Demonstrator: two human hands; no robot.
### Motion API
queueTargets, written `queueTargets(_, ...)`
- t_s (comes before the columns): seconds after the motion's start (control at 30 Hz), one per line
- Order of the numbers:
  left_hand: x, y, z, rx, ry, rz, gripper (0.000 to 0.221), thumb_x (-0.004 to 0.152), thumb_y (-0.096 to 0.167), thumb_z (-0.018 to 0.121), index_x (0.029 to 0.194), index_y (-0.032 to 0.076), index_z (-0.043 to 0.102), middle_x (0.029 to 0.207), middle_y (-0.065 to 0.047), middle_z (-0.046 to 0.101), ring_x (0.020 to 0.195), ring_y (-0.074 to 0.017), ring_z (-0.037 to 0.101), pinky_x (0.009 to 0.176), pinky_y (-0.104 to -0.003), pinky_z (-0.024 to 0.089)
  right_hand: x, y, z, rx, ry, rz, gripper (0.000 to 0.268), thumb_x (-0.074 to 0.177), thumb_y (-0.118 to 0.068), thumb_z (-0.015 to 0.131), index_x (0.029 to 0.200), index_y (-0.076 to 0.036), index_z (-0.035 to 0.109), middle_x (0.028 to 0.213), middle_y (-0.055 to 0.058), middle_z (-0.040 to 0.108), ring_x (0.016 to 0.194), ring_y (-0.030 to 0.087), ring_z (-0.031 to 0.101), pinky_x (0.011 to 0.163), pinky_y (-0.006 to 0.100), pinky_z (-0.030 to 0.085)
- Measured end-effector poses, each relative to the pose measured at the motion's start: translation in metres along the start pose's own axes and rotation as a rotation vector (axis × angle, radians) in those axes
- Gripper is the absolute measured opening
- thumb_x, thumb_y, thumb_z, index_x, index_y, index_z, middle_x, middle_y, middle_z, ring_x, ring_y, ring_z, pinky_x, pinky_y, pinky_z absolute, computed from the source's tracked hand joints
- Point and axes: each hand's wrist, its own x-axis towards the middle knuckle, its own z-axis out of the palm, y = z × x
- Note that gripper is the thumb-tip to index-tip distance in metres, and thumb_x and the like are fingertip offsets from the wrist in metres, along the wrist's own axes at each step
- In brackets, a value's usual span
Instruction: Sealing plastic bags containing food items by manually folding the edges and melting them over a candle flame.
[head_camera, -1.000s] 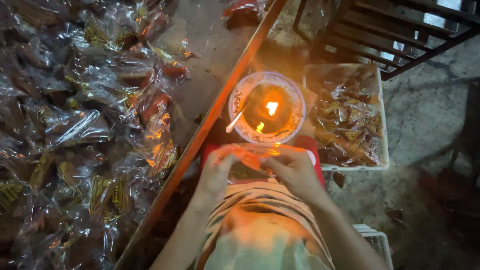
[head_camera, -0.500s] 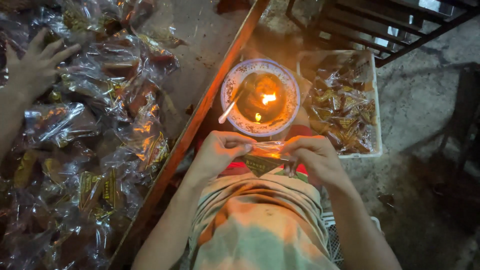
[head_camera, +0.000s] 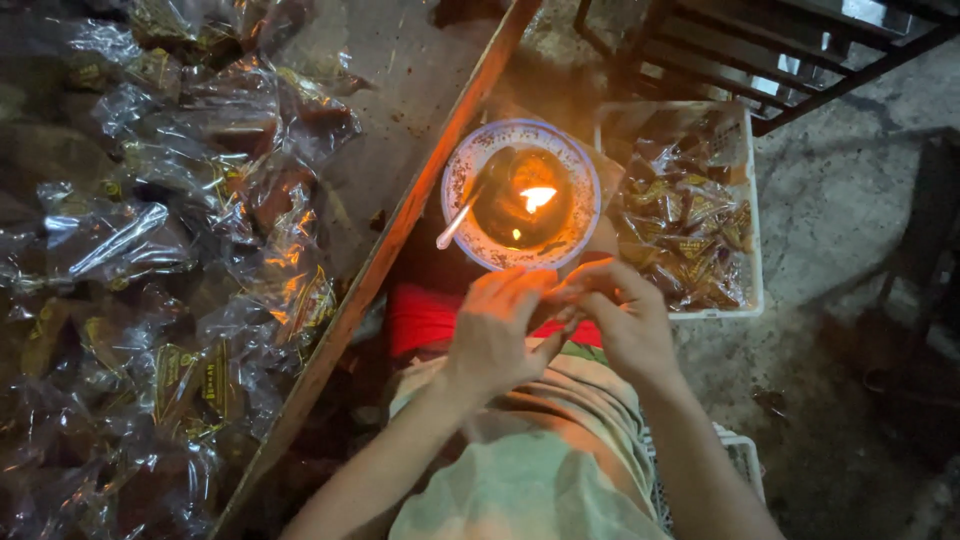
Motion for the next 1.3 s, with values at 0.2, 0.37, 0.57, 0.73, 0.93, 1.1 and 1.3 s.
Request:
queueTargets(0.2,0.018,-0.002,0.009,-0.337,-0.083,-0.376,0.024,0.088,0.034,0.077,0.087,0.011,0.069,0.067,-0.009,0.069,0.068,-0.0267,0.07,0.067,-0.036,0.055,-0.006,0.006,-0.005,0.087,0.156,-0.207,0.016,0.095,0.013,0.047,0.1,0.007,0.061,0.095,0.034,0.072,0.062,0.036,0.073,0.058,0.044,0.065)
queueTargets(0.37,0.047,-0.001,0.008,-0.704,-0.117,-0.946,0.042,0.087,0.035,0.078,0.056,0.01,0.064,0.041,-0.008,0.058,0.041,-0.0159,0.059,0.05,-0.028,0.05,-0.004,-0.001,-0.017,0.018,0.303,-0.39,0.015,0.099,0.014,0.047,0.107,0.005,0.057,0.104,0.029,0.07,0.067,0.033,0.071,0.057,0.037,0.062)
queueTargets(0.57,0.07,-0.006,0.006,-1.105,-0.055,-1.123,0.029,0.089,0.019,0.077,0.093,-0.009,0.074,0.074,-0.023,0.073,0.06,-0.025,0.074,0.054,-0.037,0.063,-0.008,0.007,-0.013,0.009,0.264,-0.306,0.011,0.097,0.013,0.053,0.102,0.007,0.06,0.095,0.028,0.071,0.065,0.027,0.069,0.054,0.034,0.059)
queueTargets(0.73,0.072,-0.019,0.011,-1.13,-0.089,-1.168,0.035,0.088,0.024,0.079,0.098,-0.009,0.073,0.085,-0.025,0.075,0.069,-0.0291,0.076,0.06,-0.041,0.066,-0.01,0.015,-0.014,-0.015,0.237,-0.225,0.008,0.097,0.009,0.058,0.102,0.007,0.064,0.092,0.025,0.073,0.064,0.022,0.068,0.055,0.032,0.056)
queueTargets(0.93,0.046,-0.024,0.029,-0.949,-0.225,-0.881,0.025,0.09,0.018,0.074,0.07,0.004,0.069,0.045,-0.014,0.06,0.035,-0.0219,0.063,0.034,-0.031,0.051,0.007,0.027,0.002,0.099,0.278,0.127,0.023,0.088,-0.005,0.078,0.11,0.004,0.073,0.085,0.01,0.062,0.067,0.01,0.054,0.057,0.02,0.049)
queueTargets(1.1,0.013,-0.002,0.006,-0.841,-0.353,-0.674,0.012,0.081,0.011,0.079,0.09,0.006,0.074,0.082,-0.015,0.065,0.076,-0.0254,0.065,0.07,-0.035,0.055,0.003,0.025,0.016,0.219,0.262,0.286,0.017,0.084,-0.006,0.084,0.074,-0.002,0.071,0.061,0.008,0.049,0.048,0.009,0.042,0.041,0.017,0.031)
queueTargets(1.3,0.016,0.008,-0.032,-0.564,-0.37,-0.723,0.063,0.065,0.015,0.083,0.126,0.016,0.071,0.109,-0.01,0.078,0.103,-0.0271,0.075,0.095,-0.039,0.059,-0.016,0.014,0.019,0.394,0.152,0.365,0.021,0.083,0.005,0.081,0.073,0.004,0.062,0.067,0.01,0.043,0.055,0.019,0.047,0.055,0.029,0.046)
